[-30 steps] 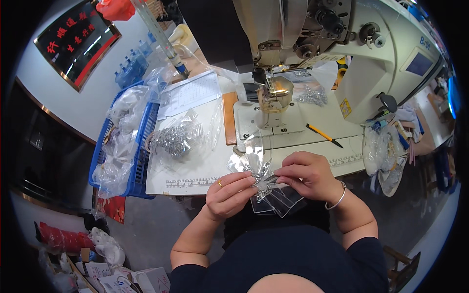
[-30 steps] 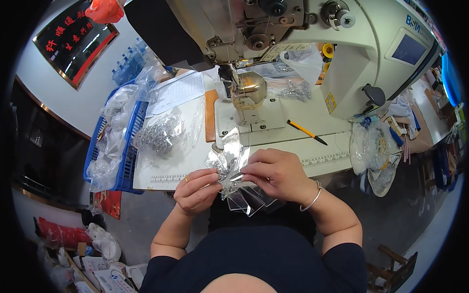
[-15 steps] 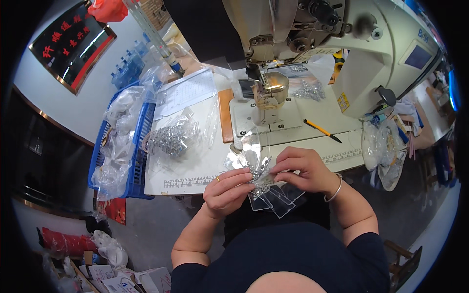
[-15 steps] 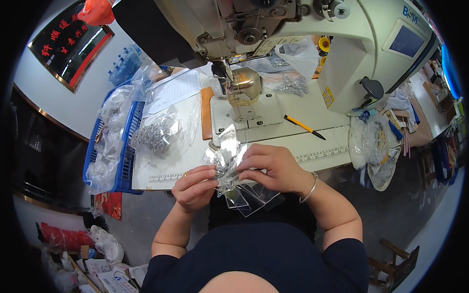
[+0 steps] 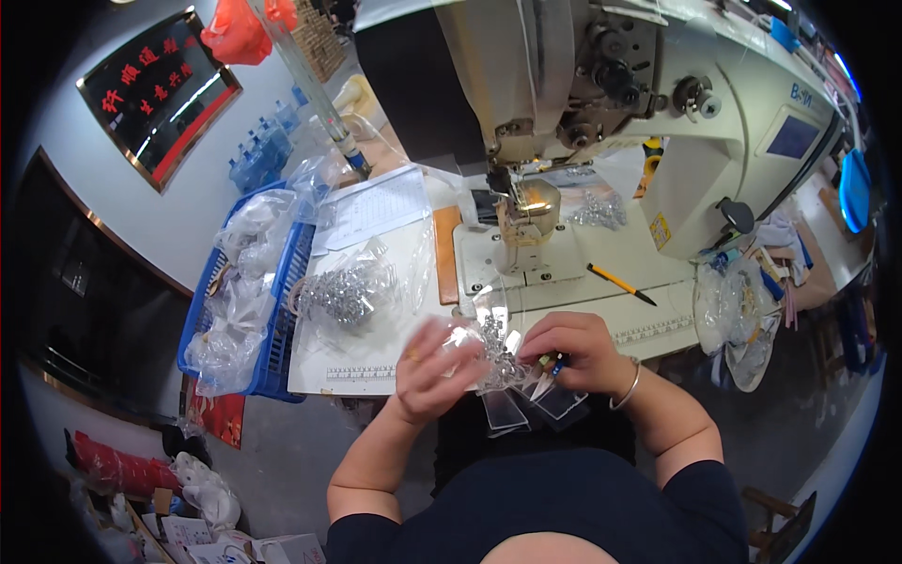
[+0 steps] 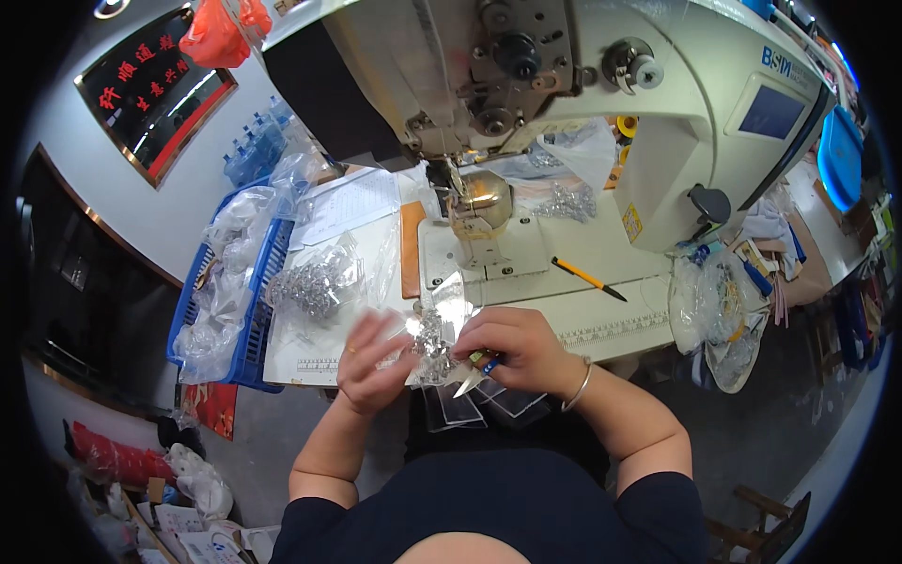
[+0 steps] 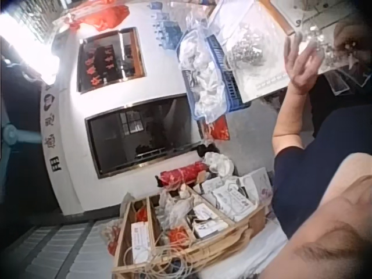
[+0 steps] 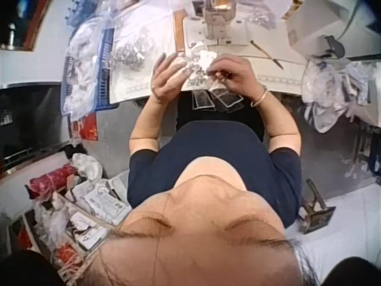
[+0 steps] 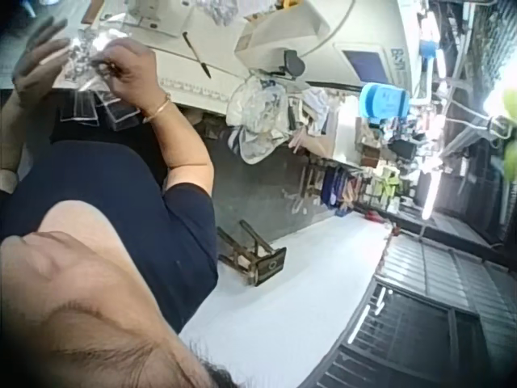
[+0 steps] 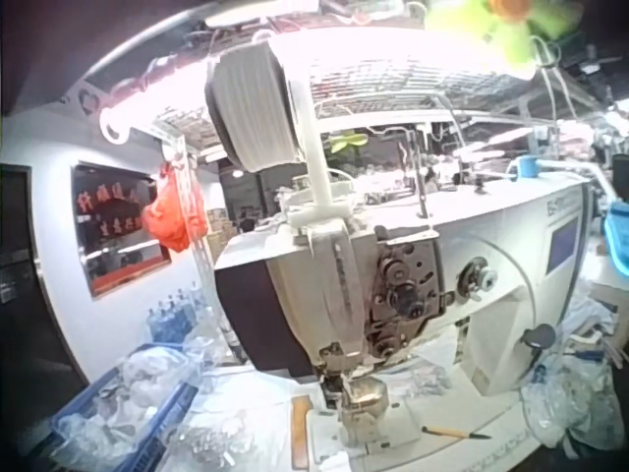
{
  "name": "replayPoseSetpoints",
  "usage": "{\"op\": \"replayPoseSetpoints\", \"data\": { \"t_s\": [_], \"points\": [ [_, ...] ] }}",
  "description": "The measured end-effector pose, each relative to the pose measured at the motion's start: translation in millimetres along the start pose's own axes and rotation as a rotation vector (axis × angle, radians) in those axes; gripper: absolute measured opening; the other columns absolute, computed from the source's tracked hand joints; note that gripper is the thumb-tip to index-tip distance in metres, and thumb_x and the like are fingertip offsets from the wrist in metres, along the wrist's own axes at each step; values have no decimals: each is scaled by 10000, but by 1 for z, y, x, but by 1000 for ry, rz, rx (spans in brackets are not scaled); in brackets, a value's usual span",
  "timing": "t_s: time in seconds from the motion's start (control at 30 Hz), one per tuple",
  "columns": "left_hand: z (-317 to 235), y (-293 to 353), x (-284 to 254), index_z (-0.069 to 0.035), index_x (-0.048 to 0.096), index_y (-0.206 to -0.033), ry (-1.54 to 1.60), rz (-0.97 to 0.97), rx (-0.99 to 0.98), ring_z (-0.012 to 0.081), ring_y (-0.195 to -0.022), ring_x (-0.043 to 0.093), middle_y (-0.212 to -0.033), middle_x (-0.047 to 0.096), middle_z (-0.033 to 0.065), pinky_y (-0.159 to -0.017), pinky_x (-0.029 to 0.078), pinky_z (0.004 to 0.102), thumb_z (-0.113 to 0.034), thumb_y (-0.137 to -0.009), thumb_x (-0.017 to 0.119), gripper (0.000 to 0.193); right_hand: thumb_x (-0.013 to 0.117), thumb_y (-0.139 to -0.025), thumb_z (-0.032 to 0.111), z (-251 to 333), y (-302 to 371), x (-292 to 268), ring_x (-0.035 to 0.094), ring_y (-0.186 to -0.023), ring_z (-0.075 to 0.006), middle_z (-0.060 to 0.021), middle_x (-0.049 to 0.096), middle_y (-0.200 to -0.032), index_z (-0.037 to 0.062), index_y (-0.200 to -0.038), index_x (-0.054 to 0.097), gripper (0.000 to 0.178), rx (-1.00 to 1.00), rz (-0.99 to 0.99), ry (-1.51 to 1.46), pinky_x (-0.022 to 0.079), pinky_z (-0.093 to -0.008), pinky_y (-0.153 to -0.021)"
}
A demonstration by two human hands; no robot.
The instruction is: The person repeatedly places small clear plastic bags containing silver decorations under a sewing machine needle, stitches them, and then removes them. A coworker is visible nearby, also handling similar items.
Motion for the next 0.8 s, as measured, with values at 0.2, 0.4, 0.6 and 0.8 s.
{"op": "replayPoseSetpoints", "data": {
  "t_s": [0.2,0.4,0.6,0.8],
  "points": [
    [50,95,57,10,352,-1239,708,-434,-1207,237,-1148,442,-1239,419,130,-971,402,354,23,-785,656,547,707,-687,-13,-23,-8,1,622,-712,-179,-76,640,-808,51,-865,635,202,140,-325,216,482,-256,-601],
    [61,131,61,46,315,-1269,961,-300,-1581,189,-912,575,-1109,489,158,-769,526,303,-87,-863,587,506,712,-730,229,-87,40,-4,595,-808,-278,-94,634,-835,68,-927,644,263,607,-229,462,474,-352,-695],
    [92,118,67,28,447,-1189,1051,58,-1583,180,-856,617,-973,600,109,-725,540,314,-79,-845,610,396,729,-710,234,-90,55,-20,534,-984,-298,-100,583,-1013,60,-998,624,353,490,-132,720,445,-377,-812],
    [53,79,62,-88,417,-1135,1449,-517,-1182,235,-983,605,-1086,573,114,-880,509,418,25,-867,484,299,722,-734,187,-41,7,-6,508,-1093,-278,-122,538,-1145,45,-1076,600,389,375,-171,-34,414,-364,-918]
  ]
}}
Point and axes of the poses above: each hand's wrist, its own y-axis away from the middle knuckle, its own x-axis out of the palm, z = x × y, the point moved 7 cm from there along -y, towards the middle knuckle
